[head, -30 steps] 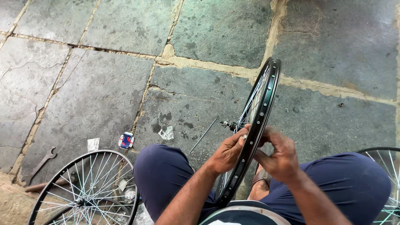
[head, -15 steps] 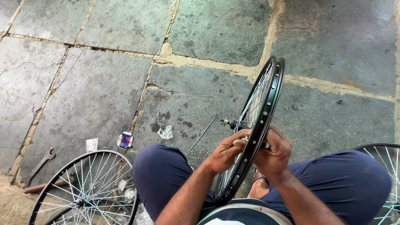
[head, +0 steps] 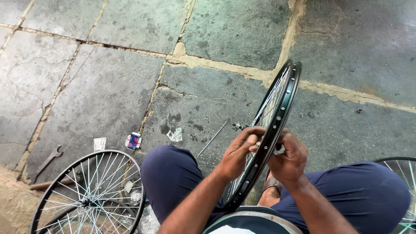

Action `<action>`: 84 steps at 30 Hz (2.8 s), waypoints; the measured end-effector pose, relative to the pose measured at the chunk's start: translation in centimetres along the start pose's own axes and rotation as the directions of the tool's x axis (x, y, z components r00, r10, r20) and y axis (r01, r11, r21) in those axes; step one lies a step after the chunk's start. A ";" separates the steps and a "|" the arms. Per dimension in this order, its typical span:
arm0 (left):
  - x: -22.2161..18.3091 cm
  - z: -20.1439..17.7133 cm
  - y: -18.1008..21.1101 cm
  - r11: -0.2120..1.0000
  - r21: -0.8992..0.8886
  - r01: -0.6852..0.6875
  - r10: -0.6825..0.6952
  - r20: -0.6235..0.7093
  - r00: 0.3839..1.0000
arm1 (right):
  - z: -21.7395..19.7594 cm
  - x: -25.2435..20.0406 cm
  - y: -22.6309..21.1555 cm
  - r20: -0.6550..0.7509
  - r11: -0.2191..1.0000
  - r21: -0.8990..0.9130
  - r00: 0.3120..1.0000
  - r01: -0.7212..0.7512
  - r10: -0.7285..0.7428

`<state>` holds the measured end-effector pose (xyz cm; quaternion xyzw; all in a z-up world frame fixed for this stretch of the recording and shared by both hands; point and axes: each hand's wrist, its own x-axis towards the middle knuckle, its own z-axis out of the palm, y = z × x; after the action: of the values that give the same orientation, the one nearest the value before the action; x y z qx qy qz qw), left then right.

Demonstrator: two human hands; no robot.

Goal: The person wipes the rim of a bicycle wheel with a cloth and then uses a small tool to tighten or adjust the spoke nipples.

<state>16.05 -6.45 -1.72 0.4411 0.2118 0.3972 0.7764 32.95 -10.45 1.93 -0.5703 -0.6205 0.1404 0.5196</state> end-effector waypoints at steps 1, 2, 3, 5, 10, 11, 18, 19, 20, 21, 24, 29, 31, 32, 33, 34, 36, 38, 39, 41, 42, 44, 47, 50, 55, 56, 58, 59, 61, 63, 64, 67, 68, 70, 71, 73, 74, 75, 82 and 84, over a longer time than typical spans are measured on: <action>-0.7 0.3 0.8 0.998 0.047 -0.048 0.050 -0.054 0.997 | -0.2 -0.3 0.3 0.078 0.997 0.080 0.997 -0.017 0.011; -1.8 0.4 1.9 0.975 0.201 -0.090 0.103 -0.053 0.993 | -0.3 -0.5 0.5 0.157 0.987 0.158 0.988 -0.039 0.014; -3.3 0.6 3.1 0.928 0.349 -0.131 0.156 -0.046 0.987 | -0.8 -0.3 0.7 0.236 0.970 0.233 0.972 -0.066 0.010; -5.8 1.5 4.8 0.764 0.602 -0.232 0.266 0.034 0.963 | -1.7 0.5 0.9 0.316 0.919 0.355 0.947 -0.172 0.055; -7.9 4.1 6.3 0.597 0.750 -0.287 0.320 0.105 0.942 | -1.2 3.0 1.6 0.378 0.811 0.503 0.920 -0.299 0.105; -7.6 4.3 6.5 0.653 0.718 -0.241 0.273 0.073 0.959 | -0.9 3.5 2.2 0.388 0.772 0.527 0.909 -0.356 0.154; -5.1 4.6 10.3 0.735 0.675 0.060 -0.012 -0.075 0.997 | 0.4 7.6 7.7 0.521 0.538 0.652 0.831 -0.535 0.194; -5.2 4.9 10.5 0.722 0.692 -0.015 0.051 -0.031 0.998 | 0.3 7.3 7.9 0.484 0.481 0.705 0.850 -0.521 0.211; -5.2 4.9 10.5 0.711 0.701 -0.056 0.100 -0.022 0.995 | 0.3 6.9 7.9 0.446 0.423 0.755 0.865 -0.501 0.230; -5.3 4.9 10.4 0.701 0.708 -0.092 0.148 -0.017 0.989 | 0.3 6.0 7.5 0.414 0.362 0.798 0.874 -0.482 0.253; -5.8 4.5 9.8 0.705 0.702 0.100 0.009 -0.150 0.989 | 0.1 2.9 5.3 0.188 0.342 0.879 0.901 -0.332 0.390; -6.2 4.1 9.7 0.677 0.733 -0.068 0.170 -0.067 0.983 | 1.2 -1.1 1.8 0.279 0.768 0.580 0.952 -0.271 0.125; -6.2 4.2 9.2 0.623 0.763 -0.174 0.288 -0.018 0.957 | 1.8 -2.4 2.1 0.337 0.845 0.503 0.942 -0.183 0.004; -6.3 4.1 9.1 0.646 0.749 -0.146 0.264 -0.040 0.964 | 2.1 -2.8 2.4 0.364 0.797 0.555 0.931 -0.240 0.028; -6.4 4.0 9.0 0.667 0.735 -0.120 0.241 -0.061 0.969 | 2.4 -2.7 2.9 0.392 0.743 0.602 0.919 -0.293 0.045; -6.4 3.9 8.9 0.687 0.720 -0.095 0.218 -0.080 0.973 | 2.7 -2.5 3.3 0.399 0.678 0.640 0.910 -0.362 0.110; -6.5 3.8 8.6 0.700 0.712 -0.050 0.179 -0.108 0.978 | 3.4 -1.8 3.8 0.424 0.523 0.705 0.876 -0.479 0.231; -6.5 3.9 8.4 0.723 0.690 -0.029 0.161 -0.128 0.979 | 3.9 -1.0 3.5 0.508 0.290 0.792 0.843 -0.538 0.177; -6.5 3.8 8.3 0.739 0.673 -0.028 0.160 -0.135 0.978 | 4.2 -0.8 2.9 0.547 0.162 0.809 0.825 -0.565 0.143; -6.6 3.5 8.2 0.790 0.612 -0.040 0.155 -0.136 0.978 | 4.6 -0.7 1.6 0.576 0.280 0.762 0.809 -0.583 0.119; -6.6 3.3 8.0 0.822 0.567 -0.052 0.152 -0.130 0.980 | 4.8 -0.8 0.9 0.592 0.337 0.733 0.798 -0.590 0.109; -6.6 3.1 7.4 0.826 0.561 -0.059 0.155 -0.125 0.980 | 4.4 -0.8 0.5 0.373 0.679 0.650 0.922 -0.340 0.105; -6.7 2.9 6.8 0.772 0.632 -0.069 0.177 -0.110 0.978 | 3.8 -1.2 0.5 0.268 0.866 0.452 0.959 -0.212 0.095; -6.5 2.6 7.1 0.785 0.608 -0.118 0.208 -0.079 0.975 | 3.9 -0.3 1.4 0.470 0.663 0.649 0.882 -0.373 0.036; -6.8 2.0 5.9 0.785 0.607 -0.123 0.226 -0.095 0.970 | 3.6 -2.2 2.7 0.517 0.389 0.779 0.855 -0.491 0.043; -6.9 1.8 6.0 0.800 0.589 -0.118 0.221 -0.106 0.969 | 3.9 -2.5 2.5 0.466 0.451 0.769 0.880 -0.453 0.089; -7.0 1.7 6.1 0.826 0.550 -0.122 0.222 -0.118 0.968 | 4.3 -2.7 2.3 0.406 0.529 0.749 0.907 -0.399 0.109; -7.2 1.6 6.4 0.830 0.544 -0.121 0.220 -0.121 0.968 | 4.6 -2.6 2.0 0.404 0.540 0.749 0.911 -0.384 0.088; -7.6 1.6 6.9 0.840 0.530 -0.120 0.218 -0.126 0.968 | 5.4 -2.6 1.3 0.395 0.524 0.765 0.915 -0.376 0.080; -7.9 1.8 7.1 0.859 0.511 -0.030 0.131 -0.162 0.978 | 6.3 -2.6 0.7 0.381 0.472 0.793 0.918 -0.385 0.109; -8.0 1.9 7.2 0.867 0.499 0.013 0.087 -0.177 0.980 | 6.6 -2.5 0.5 0.383 0.543 0.743 0.914 -0.392 0.136; -8.0 2.4 6.8 0.810 0.585 0.029 0.087 -0.170 0.982 | 6.8 -2.2 0.2 0.388 0.698 0.581 0.897 -0.418 0.214; -8.0 2.5 6.6 0.766 0.642 -0.013 0.146 -0.154 0.977 | 6.5 -2.2 0.2 0.395 0.722 0.541 0.888 -0.432 0.235; -7.8 2.6 6.5 0.658 0.747 -0.095 0.258 -0.106 0.960 | 5.7 -1.8 0.1 0.470 0.691 0.557 0.861 -0.460 0.194; -7.9 2.4 6.5 0.691 0.716 -0.100 0.258 -0.115 0.959 | 5.3 -1.6 0.1 0.530 0.633 0.609 0.839 -0.477 0.122; -7.8 2.1 6.6 0.756 0.646 -0.111 0.256 -0.135 0.957 | 4.2 -1.3 0.4 0.549 0.514 0.692 0.832 -0.506 0.080; -7.8 1.9 6.6 0.753 0.649 -0.111 0.261 -0.139 0.955 | 3.8 -1.2 0.6 0.515 0.458 0.730 0.849 -0.507 0.118; -7.9 1.8 6.6 0.753 0.649 -0.109 0.263 -0.145 0.954 | 3.3 -1.5 0.7 0.483 0.402 0.764 0.860 -0.505 0.161; -8.1 2.3 6.5 0.760 0.644 -0.087 0.238 -0.151 0.959 | 5.3 -1.9 0.7 0.424 0.300 0.856 0.904 -0.422 0.064; -7.9 2.3 6.5 0.777 0.628 -0.042 0.180 -0.159 0.971 | 5.7 -1.7 0.4 0.397 0.351 0.830 0.901 -0.434 0.175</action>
<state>10.15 -12.06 4.88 0.6391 0.3848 0.3949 0.5363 28.28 -9.36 -1.60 -0.2831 -0.3847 0.6139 0.6285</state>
